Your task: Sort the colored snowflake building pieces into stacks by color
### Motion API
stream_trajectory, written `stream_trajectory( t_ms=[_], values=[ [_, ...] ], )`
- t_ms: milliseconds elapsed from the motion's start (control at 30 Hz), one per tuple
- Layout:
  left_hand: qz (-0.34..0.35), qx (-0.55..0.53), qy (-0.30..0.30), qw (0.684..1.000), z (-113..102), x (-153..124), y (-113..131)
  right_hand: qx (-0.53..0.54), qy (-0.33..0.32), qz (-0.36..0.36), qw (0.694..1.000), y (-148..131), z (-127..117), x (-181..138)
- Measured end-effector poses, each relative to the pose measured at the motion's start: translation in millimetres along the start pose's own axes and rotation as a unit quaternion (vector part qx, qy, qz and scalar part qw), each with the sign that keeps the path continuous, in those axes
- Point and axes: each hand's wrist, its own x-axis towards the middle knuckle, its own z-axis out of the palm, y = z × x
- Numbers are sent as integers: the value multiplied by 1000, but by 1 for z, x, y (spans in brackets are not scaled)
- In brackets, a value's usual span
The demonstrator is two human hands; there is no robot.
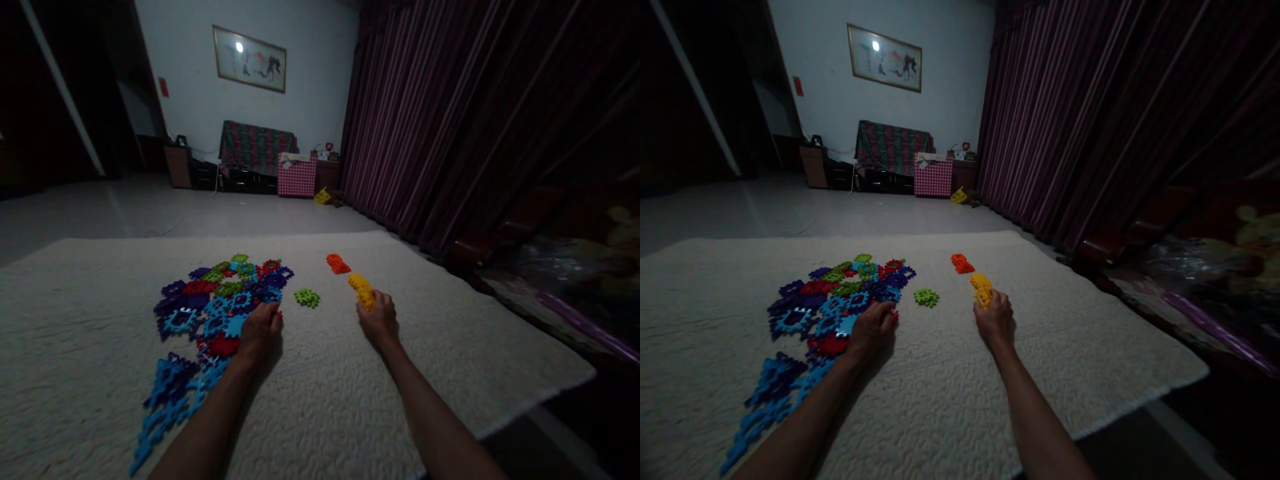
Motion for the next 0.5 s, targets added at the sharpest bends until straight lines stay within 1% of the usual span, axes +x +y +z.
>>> stream_trajectory(
  t_ms=[67, 133, 400, 500],
  values=[
    [3, 11, -6, 1000, -1, 0, 0, -45, -9, 57, 997, 17, -8, 2],
    [5, 14, -8, 1000, -2, 1, 0, -69, -27, 83, 994, 26, -10, 3],
    [10, 3, -2, 1000, -2, 0, -2, -78, -49, 92, 991, 29, -5, 5],
    [10, 4, -2, 1000, -2, 0, -2, -82, -43, 90, 992, 31, -5, 4]
  ],
)
